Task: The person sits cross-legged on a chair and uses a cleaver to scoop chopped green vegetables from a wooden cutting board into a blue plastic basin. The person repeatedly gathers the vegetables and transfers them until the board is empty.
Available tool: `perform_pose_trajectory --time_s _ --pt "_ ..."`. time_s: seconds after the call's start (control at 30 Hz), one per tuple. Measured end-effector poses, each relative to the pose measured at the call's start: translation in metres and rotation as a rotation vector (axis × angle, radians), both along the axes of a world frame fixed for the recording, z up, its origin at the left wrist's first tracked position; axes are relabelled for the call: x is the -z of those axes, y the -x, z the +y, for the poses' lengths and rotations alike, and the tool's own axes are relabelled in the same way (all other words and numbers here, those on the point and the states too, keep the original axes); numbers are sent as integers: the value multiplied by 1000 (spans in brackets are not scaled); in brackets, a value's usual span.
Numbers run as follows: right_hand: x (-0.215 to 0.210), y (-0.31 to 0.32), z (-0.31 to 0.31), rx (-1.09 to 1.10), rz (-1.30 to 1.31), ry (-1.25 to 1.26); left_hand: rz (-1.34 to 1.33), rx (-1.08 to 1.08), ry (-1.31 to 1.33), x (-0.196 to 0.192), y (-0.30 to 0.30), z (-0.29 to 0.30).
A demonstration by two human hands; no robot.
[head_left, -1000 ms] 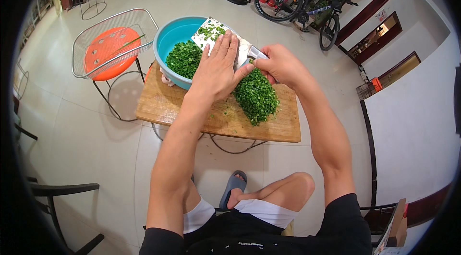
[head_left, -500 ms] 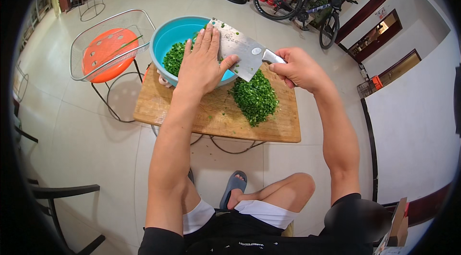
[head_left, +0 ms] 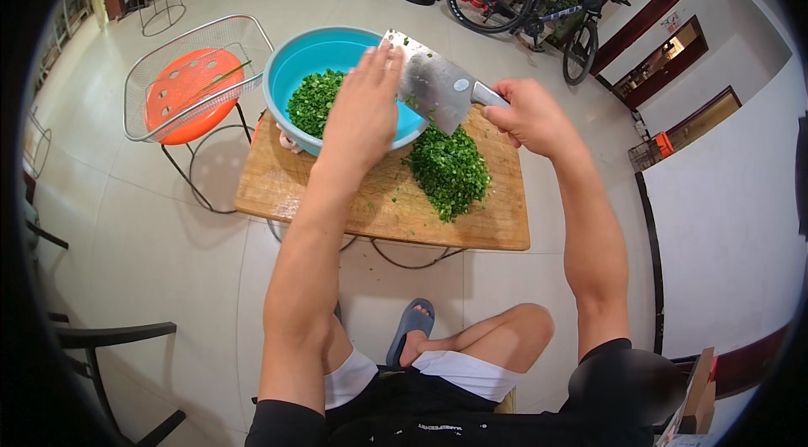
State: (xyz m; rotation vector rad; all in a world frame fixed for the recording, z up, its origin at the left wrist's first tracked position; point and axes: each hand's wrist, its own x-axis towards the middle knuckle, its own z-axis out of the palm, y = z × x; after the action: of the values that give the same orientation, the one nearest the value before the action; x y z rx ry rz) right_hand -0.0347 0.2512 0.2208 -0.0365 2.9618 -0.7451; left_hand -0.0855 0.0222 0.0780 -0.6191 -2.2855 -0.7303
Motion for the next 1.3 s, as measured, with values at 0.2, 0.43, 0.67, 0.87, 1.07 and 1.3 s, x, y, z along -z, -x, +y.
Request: perform_pose_trajectory --time_s 0.2,0.43,0.67,0.87,1.07,1.3 --pt "-5 -8 -13 -32 -36 -2 -25 127 63 -4 -15 18" --pt "-15 -21 -5 -49 -31 47 1 -73 32 5 3 -1" --pt "-13 -24 -1 -41 34 -31 -194 -260 30 17 2 -8" --pt "5 -8 0 37 26 135 -64 -25 -24 6 -5 2" --pt "17 14 -13 107 -46 374 0 206 101 4 -22 25" --pt "9 8 -11 18 -58 390 -79 51 118 6 -16 12"
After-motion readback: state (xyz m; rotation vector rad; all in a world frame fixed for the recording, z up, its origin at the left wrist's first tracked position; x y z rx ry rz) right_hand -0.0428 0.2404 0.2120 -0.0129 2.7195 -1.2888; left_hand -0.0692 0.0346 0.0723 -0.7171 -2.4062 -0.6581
